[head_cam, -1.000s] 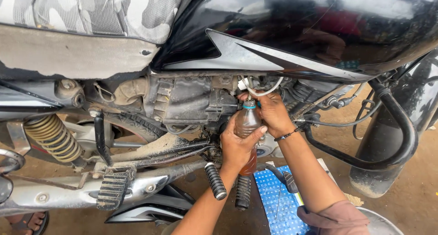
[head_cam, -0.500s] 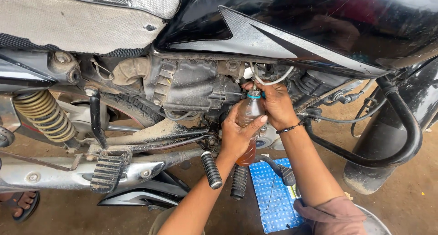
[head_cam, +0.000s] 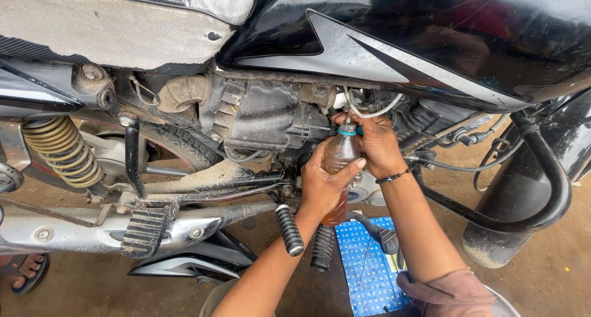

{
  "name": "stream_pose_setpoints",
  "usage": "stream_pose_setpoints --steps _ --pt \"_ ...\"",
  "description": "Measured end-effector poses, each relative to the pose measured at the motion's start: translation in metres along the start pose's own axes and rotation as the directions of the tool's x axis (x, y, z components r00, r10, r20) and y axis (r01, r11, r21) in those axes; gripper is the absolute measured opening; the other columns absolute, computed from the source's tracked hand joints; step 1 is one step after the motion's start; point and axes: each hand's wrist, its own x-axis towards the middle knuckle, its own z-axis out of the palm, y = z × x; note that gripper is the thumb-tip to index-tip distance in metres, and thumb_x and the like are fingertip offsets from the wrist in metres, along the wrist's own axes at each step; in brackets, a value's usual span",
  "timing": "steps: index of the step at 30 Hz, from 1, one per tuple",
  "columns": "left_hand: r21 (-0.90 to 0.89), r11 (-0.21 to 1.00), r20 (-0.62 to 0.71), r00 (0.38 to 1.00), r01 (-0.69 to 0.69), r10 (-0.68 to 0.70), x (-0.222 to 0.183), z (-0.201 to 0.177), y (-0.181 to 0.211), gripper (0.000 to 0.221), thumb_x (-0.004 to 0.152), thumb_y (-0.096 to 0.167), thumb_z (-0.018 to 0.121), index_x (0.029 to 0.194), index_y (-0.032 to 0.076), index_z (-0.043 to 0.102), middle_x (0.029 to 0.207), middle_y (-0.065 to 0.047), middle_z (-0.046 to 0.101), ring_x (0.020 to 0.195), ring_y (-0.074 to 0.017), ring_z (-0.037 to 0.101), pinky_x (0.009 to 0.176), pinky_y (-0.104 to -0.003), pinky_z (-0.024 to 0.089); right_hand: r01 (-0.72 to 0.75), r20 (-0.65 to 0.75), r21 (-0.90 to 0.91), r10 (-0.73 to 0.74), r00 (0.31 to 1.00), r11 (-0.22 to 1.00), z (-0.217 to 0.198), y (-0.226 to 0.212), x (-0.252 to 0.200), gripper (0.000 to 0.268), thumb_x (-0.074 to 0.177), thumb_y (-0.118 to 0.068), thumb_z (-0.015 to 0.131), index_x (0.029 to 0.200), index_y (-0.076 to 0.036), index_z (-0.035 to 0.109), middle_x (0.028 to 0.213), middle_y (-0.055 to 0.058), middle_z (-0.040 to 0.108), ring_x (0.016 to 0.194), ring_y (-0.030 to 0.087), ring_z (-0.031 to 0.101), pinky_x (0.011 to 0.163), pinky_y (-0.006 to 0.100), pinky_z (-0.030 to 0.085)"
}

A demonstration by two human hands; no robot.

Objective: Cleaning a motorcycle carburetor and engine parts using fuel from a bottle.

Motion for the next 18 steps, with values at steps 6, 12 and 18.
stream_pose_setpoints --steps 6,12,18 --pt "0.060 0.998 -0.022 1.000 0.002 -0.001 -0.0001 0.0003 0.0033 0.061 0.080 0.024 0.087 0.130 0.001 0.061 0.111 -0.008 0.075 0.099 -0.0128 0.073 0.087 -0.029 0.060 0.004 -0.005 -0.017 -0.004 1.000 1.000 -0.0006 -0.0004 0.0003 0.029 0.101 -0.023 0.061 0.097 0.003 0.074 0.105 0.017 0.076 0.101 0.023 0.072 0.091 0.035 0.060" --pt "0.061 0.998 -0.019 1.000 0.003 -0.002 -0.0002 0.0004 0.0023 0.060 0.080 0.023 0.087 0.130 0.002 0.062 0.111 -0.008 0.075 0.098 -0.0129 0.073 0.086 -0.029 0.061 -0.008 -0.025 -0.018 0.008 1.000 1.000 0.0009 -0.0012 -0.0004 0.029 0.101 -0.024 0.062 0.096 0.003 0.074 0.104 0.017 0.076 0.099 0.022 0.072 0.089 0.034 0.061" --pt "0.012 0.999 0.001 1.000 0.030 -0.030 -0.0001 0.0009 0.0008 0.060 0.081 0.024 0.086 0.130 0.002 0.060 0.111 -0.009 0.075 0.099 -0.0135 0.073 0.086 -0.029 0.061 -0.006 -0.030 -0.035 0.005 1.000 0.999 0.0017 -0.0019 -0.0014 0.028 0.101 -0.022 0.062 0.095 0.002 0.075 0.103 0.017 0.076 0.097 0.023 0.073 0.089 0.035 0.061"
